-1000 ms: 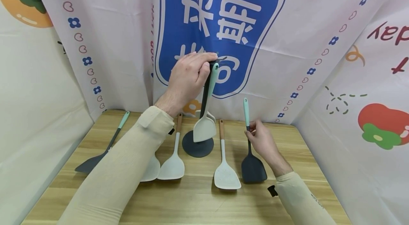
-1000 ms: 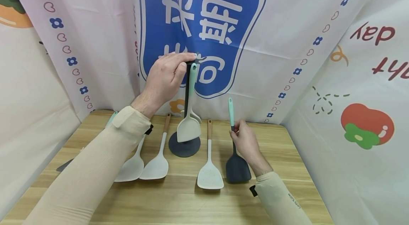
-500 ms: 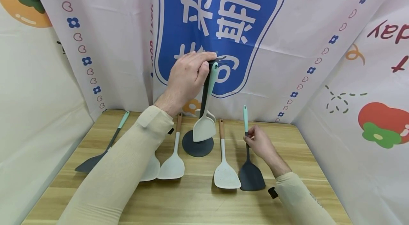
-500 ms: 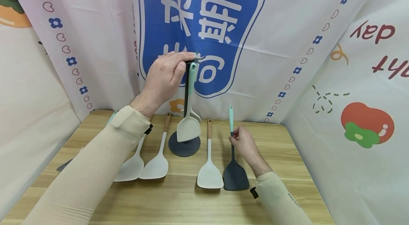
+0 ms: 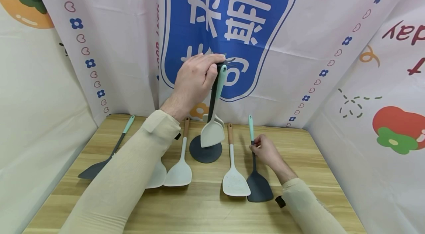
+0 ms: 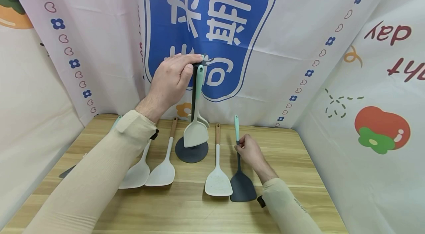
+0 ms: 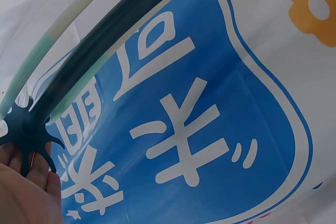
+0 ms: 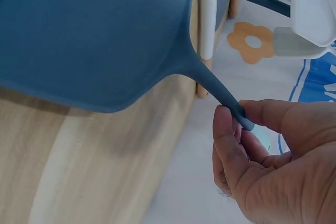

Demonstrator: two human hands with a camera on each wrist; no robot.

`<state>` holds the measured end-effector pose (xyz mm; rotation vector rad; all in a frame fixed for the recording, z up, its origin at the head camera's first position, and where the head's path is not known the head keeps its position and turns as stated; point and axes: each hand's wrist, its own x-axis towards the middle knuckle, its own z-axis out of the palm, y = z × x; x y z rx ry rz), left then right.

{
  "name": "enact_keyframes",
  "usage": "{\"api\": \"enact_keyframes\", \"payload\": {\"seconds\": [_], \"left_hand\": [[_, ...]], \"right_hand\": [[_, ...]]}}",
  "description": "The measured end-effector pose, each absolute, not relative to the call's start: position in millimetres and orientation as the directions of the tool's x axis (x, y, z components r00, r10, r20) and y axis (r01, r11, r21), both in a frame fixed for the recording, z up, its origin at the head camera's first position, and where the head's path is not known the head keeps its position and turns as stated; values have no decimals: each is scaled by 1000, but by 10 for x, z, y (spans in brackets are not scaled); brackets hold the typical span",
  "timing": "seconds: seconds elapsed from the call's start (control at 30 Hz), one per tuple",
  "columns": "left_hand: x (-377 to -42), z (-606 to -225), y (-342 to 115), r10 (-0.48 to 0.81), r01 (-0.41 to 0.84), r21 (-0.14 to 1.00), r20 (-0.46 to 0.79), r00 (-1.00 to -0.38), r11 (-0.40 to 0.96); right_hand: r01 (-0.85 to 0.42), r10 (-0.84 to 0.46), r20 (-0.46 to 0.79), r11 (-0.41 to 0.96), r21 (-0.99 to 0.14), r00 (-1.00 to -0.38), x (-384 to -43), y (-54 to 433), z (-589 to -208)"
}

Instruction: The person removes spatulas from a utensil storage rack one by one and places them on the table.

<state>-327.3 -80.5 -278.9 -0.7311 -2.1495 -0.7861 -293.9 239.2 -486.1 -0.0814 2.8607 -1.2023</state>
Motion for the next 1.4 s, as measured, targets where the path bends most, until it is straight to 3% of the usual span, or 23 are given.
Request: {"api": "enact_keyframes", "payload": {"seconds": [0.1,0.33,0.5,0.73,1.0,1.4], "left_hand": [[-3273,-2791,-808,252,696,306,777,-577,650],[-3271,-2789,-808,253,689,309,770,-586,655],[-3264,-2788,-807,251,686,314,767,-591,656],[-3259,-2787,-805,250,683,319,763,-597,657],[-3267,-2791,-804,248,686,318,767,-592,654],[-3264,-2793,-806,246,688,316,771,-588,654]], "right_hand": [[-44,-76,-12,696,-717,-997,-3005,2438,-4950],[-147,-162,51,659,-738,-985,-3599,2900,-5819],[-73,-110,-7,710,-700,-994,-3674,2890,-5908],[-88,-131,-8,709,-700,-991,-3657,2861,-5893],[-6,-83,-76,711,-703,-994,-3866,2936,-6143],[66,-60,-169,756,-652,-984,-3863,2843,-6083]]}}
